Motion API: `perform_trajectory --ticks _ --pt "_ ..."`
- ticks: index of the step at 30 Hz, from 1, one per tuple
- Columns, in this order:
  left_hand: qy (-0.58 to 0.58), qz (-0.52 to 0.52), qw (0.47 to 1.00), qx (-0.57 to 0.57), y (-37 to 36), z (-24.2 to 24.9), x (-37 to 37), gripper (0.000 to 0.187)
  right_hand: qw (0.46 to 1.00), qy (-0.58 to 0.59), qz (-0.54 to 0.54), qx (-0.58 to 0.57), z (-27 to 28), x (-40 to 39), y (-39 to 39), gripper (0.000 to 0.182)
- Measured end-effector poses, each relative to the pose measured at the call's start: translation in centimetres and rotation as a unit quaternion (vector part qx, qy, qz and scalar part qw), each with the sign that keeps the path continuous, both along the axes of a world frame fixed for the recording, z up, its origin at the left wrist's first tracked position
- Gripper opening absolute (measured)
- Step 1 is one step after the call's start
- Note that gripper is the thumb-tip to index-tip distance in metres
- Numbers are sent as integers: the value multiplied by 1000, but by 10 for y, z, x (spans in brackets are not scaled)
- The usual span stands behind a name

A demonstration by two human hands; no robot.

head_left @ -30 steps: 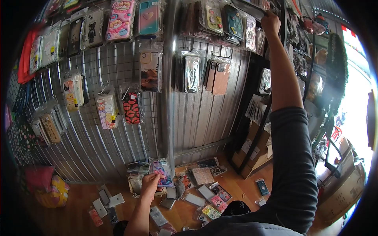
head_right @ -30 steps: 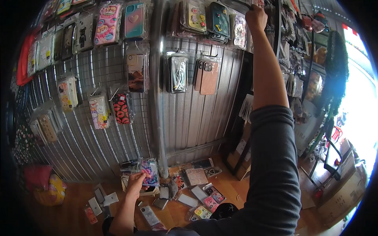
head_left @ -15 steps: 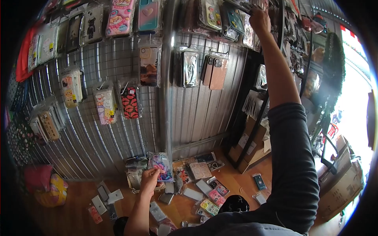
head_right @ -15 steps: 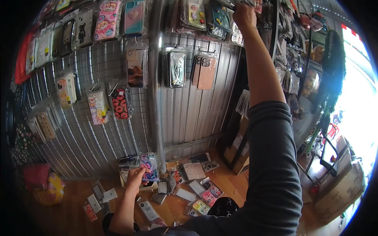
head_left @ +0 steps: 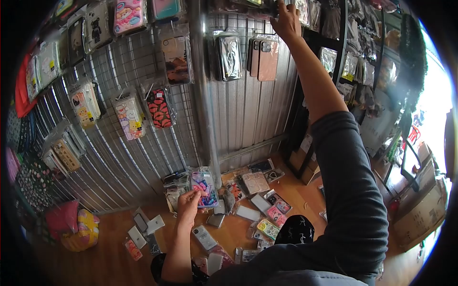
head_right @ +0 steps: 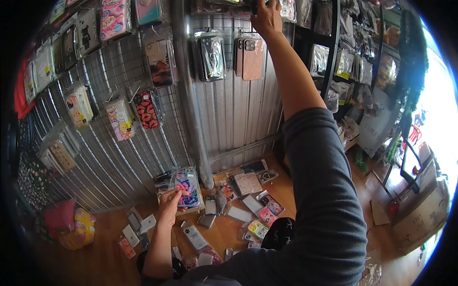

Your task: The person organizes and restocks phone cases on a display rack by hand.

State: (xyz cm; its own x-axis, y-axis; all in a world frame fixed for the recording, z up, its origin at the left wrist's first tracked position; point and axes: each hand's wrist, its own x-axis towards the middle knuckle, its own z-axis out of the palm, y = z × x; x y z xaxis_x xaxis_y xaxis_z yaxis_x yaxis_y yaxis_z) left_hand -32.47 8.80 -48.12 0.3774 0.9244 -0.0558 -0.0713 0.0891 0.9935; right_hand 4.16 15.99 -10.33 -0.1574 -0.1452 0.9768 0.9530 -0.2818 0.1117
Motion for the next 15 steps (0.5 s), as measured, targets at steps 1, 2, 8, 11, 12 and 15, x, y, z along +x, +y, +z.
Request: perform_trajectory --ticks 1,2,8,11,12,15 --pt "7 7 1000 6 0 0 -1 18 998 -15 12 63 2 -5 1 16" --pt "12 6 1000 9 -1 0 -3 18 989 127 70 -13 1 -7 -3 16" --pt "18 6 1000 15 0 -1 -3 20 992 119 21 -42 5 14 20 39" --pt "23 3 1000 19 1 -2 -4 20 990 117 0 -74 9 20 20 36" --pt "29 4 999 18 1 -4 -3 20 995 82 -17 -60 7 20 18 37" --pt "31 0 999 20 0 -5 -1 20 990 62 -56 -111 6 22 8 39"
